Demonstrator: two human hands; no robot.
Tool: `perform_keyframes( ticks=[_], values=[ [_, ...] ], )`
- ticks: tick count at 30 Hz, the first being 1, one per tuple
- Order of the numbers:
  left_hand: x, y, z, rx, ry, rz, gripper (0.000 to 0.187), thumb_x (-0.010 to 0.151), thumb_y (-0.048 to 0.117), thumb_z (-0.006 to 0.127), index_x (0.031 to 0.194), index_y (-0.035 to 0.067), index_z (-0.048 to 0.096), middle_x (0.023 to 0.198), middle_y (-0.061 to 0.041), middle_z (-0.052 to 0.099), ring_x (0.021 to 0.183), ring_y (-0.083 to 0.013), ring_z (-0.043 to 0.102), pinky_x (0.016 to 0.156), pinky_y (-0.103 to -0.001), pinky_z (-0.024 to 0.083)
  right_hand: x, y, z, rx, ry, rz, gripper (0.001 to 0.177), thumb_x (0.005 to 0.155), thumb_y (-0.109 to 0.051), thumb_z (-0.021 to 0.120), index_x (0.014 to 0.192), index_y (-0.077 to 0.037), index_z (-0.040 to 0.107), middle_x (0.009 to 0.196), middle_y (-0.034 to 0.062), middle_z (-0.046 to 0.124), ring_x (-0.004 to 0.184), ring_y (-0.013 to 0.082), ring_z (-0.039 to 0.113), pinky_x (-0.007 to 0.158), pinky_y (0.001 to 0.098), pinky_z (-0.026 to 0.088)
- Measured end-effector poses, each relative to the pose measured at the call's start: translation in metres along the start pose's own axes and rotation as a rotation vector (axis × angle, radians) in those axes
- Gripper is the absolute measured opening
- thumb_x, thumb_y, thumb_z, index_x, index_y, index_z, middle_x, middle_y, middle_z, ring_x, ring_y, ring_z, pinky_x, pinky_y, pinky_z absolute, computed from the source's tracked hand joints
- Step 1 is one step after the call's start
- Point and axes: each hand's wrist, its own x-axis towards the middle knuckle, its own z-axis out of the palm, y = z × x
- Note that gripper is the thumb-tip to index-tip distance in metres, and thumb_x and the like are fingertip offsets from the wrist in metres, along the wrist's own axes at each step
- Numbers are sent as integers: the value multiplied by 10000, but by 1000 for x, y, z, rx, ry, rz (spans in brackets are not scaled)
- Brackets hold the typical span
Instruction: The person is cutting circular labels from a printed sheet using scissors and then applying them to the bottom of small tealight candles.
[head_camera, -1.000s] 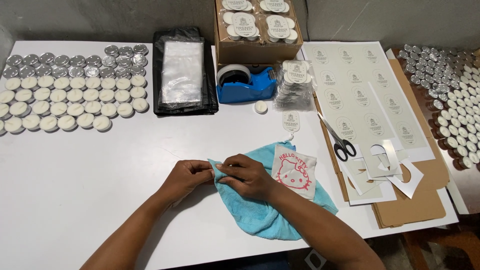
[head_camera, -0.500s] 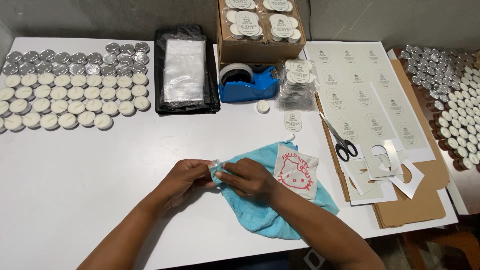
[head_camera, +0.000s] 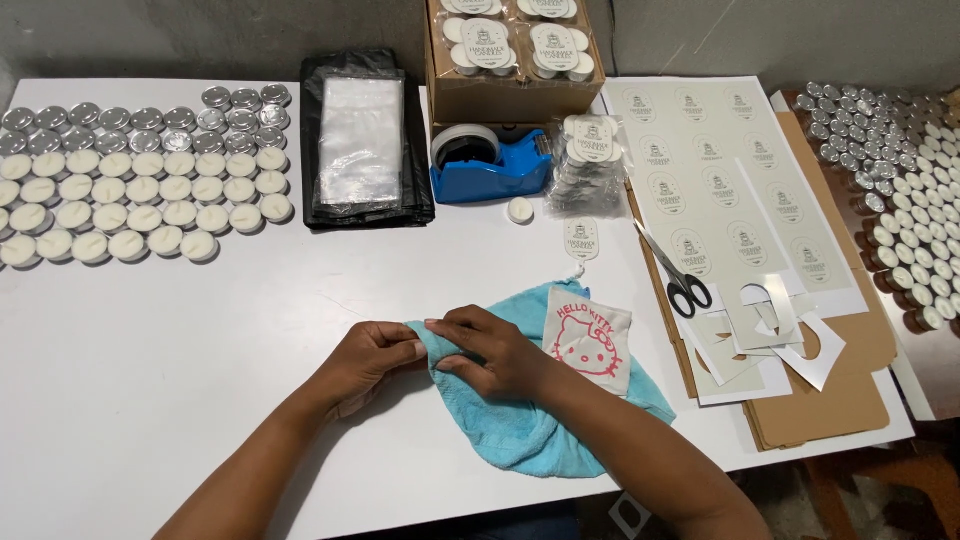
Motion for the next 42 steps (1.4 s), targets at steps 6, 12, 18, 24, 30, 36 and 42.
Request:
perform_keyframes(
  ticks=[6,12,18,24,30,36,42],
  values=[
    [10,-16,-3,-69,9,35,271,794,-10,803,1047,-75,732,877,-215,760,865,-307,769,848,-436,632,-5,10,1,157,-20,152,461,921,-118,769,1338,24,629,1089,146,650,970,309,683,814,417,558],
    [23,-34,-14,-125,74,96,465,782,-45,800,1226,-103,675,990,-232,756,913,-309,757,901,-443,618,-16,23,8,155,113,205,380,945,-83,738,1304,23,673,993,132,696,906,262,717,780,366,571],
    [26,-43,-12,-78,116,171,476,780,-38,811,1225,-111,660,982,-225,728,924,-260,746,883,-373,618,-15,14,11,-31,155,139,237,957,-29,700,1187,20,730,862,127,683,758,248,714,631,311,574],
    [28,-51,-14,-81,133,220,478,773,-54,821,1220,-115,661,967,-220,703,925,-252,745,891,-383,621,-22,17,12,-186,140,69,161,980,-83,674,1106,-16,748,807,75,658,687,215,697,556,280,572],
    [9,-27,15,32,170,227,507,734,-93,844,1216,-110,688,1019,-251,698,960,-244,740,845,-353,630,-27,12,-7,-342,-16,99,130,1002,-157,653,1007,-48,725,803,83,631,692,245,674,540,308,561],
    [27,-30,6,360,237,286,446,747,-31,817,1186,-44,740,992,-187,691,943,-200,692,819,-342,611,-57,23,-58,-502,-66,171,128,951,-172,693,973,-52,733,793,89,656,719,257,677,574,335,571],
    [83,-7,36,960,397,657,461,788,106,814,1224,1,709,1031,-209,694,967,-351,718,805,-402,643,-70,42,-90,-481,-73,392,103,909,-174,699,897,-73,718,737,92,649,676,251,682,554,334,558]
  ],
)
